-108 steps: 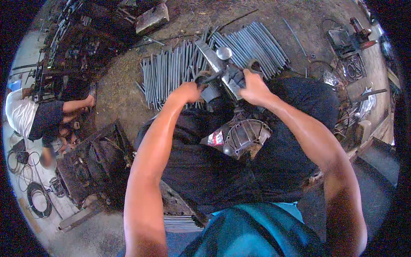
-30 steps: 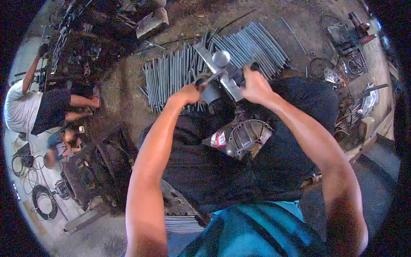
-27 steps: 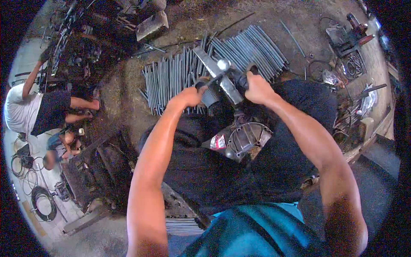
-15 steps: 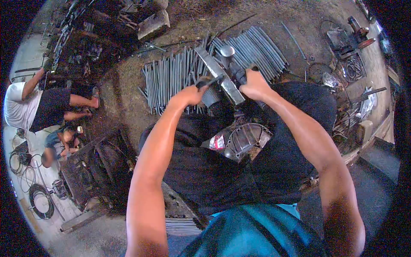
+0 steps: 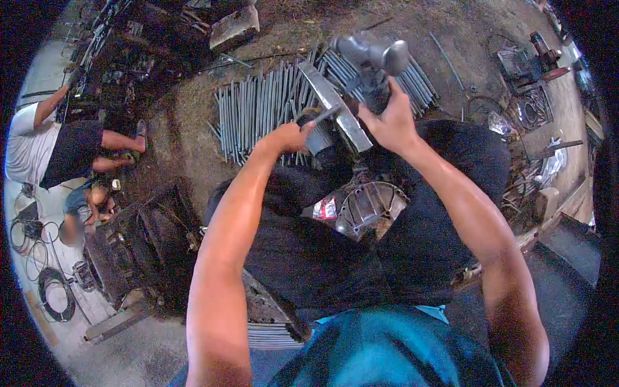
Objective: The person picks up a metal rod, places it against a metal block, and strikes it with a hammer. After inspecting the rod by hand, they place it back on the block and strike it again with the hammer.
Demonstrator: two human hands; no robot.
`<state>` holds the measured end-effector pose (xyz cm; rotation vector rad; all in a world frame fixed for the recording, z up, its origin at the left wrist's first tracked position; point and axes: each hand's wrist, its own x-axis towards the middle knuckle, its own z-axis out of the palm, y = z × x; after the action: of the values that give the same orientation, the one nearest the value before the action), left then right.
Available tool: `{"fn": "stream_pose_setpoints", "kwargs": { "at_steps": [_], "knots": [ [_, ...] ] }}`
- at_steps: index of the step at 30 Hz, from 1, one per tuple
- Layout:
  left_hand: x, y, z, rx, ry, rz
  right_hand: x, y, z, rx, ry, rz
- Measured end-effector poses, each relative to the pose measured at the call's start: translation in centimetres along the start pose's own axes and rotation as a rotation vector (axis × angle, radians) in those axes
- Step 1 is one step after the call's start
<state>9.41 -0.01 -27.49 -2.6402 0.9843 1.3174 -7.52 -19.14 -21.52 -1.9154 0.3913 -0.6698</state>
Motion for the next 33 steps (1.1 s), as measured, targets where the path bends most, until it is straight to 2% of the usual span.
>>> {"fn": "stream_pose_setpoints", "kwargs": {
  "at_steps": [1,2,4,5,7,8,9,11,12,16,20,22,24,25,27,31,33],
  "knots": [
    [0.6,-0.4,0.4,-0.001,-0.002,0.000,-1.2,1.9,0.3,-0.173,-0.009,0.055],
    [1.4,-1.1,0.9,0.006,0.004,0.021,-2.1,3.5,0.5,-0.173,-0.010,0.054],
    [1.4,-1.2,0.8,0.002,0.003,-0.014,-2.9,5.4,0.3,-0.541,-0.453,0.378],
    [1.0,-0.9,0.5,0.010,0.006,-0.012,-2.8,6.0,-0.3,-0.537,-0.445,0.378],
    [0.4,-0.3,-0.1,0.004,0.013,-0.029,-2.3,6.1,-1.1,-0.393,-0.642,0.480],
    [0.6,-0.5,0.3,-0.002,0.058,-0.020,-3.4,6.5,-0.7,-0.463,-0.442,0.393],
    [0.5,-0.2,0.0,-0.007,0.058,-0.018,-3.2,6.7,-0.7,-0.468,-0.444,0.393],
    [-0.4,0.7,-1.1,-0.017,-0.034,-0.030,-2.6,7.1,-0.7,-0.327,-0.436,0.534],
    [-0.9,1.2,-1.4,-0.024,-0.022,-0.007,-1.6,5.4,-1.0,-0.352,-0.469,0.603],
    [-0.5,1.0,-1.5,-0.072,-0.041,-0.039,-0.4,4.7,-0.1,-0.365,-0.408,0.573],
    [3.6,-1.9,1.1,-0.064,-0.032,-0.033,0.1,3.1,-0.4,-0.366,-0.434,0.441],
    [2.7,-1.2,0.6,-0.074,-0.033,-0.033,0.3,2.2,-0.3,-0.379,-0.446,0.397],
    [1.0,-0.4,-0.3,-0.096,-0.048,-0.041,0.3,1.1,-0.4,-0.250,-0.313,0.184],
    [0.7,-0.2,-0.5,-0.096,-0.048,-0.043,0.4,0.6,-0.5,-0.248,-0.314,0.184],
    [0.4,-0.1,-0.7,-0.094,-0.041,-0.035,0.6,-0.1,-0.6,-0.170,-0.184,-0.027],
    [0.6,-0.2,-0.5,-0.106,-0.026,-0.075,-0.7,2.0,0.6,-0.193,-0.151,0.057],
    [-1.5,1.5,-1.6,-0.137,-0.059,-0.092,-1.8,3.8,0.6,-0.312,-0.370,0.299]
  ]
}}
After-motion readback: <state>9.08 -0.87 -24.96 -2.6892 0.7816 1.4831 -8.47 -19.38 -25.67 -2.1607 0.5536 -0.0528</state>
